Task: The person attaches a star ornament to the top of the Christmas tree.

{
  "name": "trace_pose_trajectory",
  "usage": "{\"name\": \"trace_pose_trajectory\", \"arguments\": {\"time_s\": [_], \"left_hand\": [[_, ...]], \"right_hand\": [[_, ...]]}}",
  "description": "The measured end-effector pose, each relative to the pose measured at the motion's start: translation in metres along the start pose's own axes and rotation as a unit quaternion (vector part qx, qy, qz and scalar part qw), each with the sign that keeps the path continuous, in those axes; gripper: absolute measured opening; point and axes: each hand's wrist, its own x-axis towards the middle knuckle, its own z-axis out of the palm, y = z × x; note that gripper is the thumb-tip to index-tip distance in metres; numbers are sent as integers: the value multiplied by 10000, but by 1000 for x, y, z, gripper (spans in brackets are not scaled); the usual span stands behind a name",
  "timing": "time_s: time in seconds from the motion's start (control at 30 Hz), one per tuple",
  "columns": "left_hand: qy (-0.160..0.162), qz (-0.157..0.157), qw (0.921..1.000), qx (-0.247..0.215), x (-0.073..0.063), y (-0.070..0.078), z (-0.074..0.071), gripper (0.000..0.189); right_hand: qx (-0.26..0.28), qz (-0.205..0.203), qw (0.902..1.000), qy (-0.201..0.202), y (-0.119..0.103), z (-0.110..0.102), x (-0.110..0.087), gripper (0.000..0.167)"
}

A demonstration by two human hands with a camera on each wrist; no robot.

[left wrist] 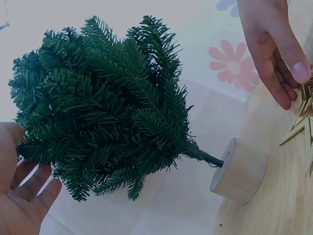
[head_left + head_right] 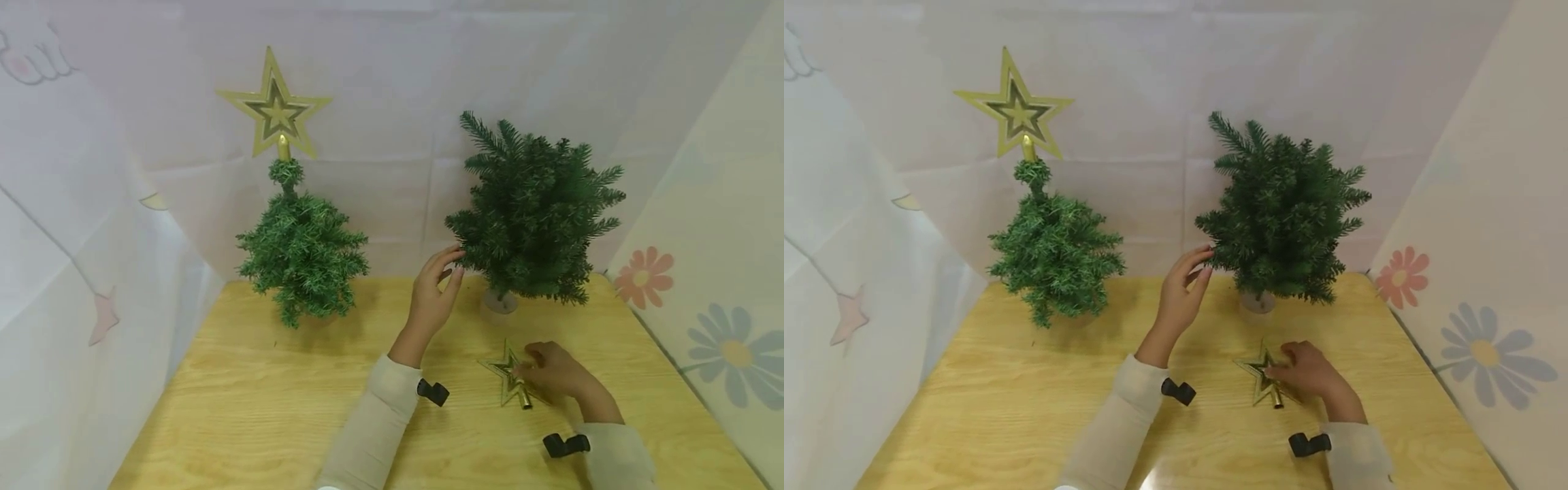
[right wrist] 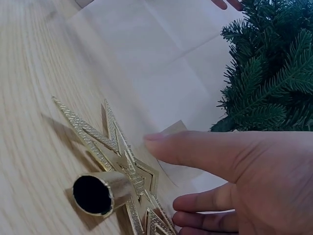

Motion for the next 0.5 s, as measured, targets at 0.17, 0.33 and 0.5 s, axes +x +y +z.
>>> {"name": "trace_pose_trajectory", "arguments": {"time_s": [0.17, 0.33, 0.5], "left_hand": [[213, -29, 9995, -226, -4, -5, 0, 30], [426, 46, 9977, -521, -7, 10, -5, 26], [491, 146, 9969, -591, -4, 26, -8, 24]], "right_hand": [[-405, -132, 9991, -51, 1, 3, -2, 79], [-600, -90, 9982, -4, -3, 4, -7, 79], [-850, -163, 9960, 221, -4, 5, -9, 82]]}}
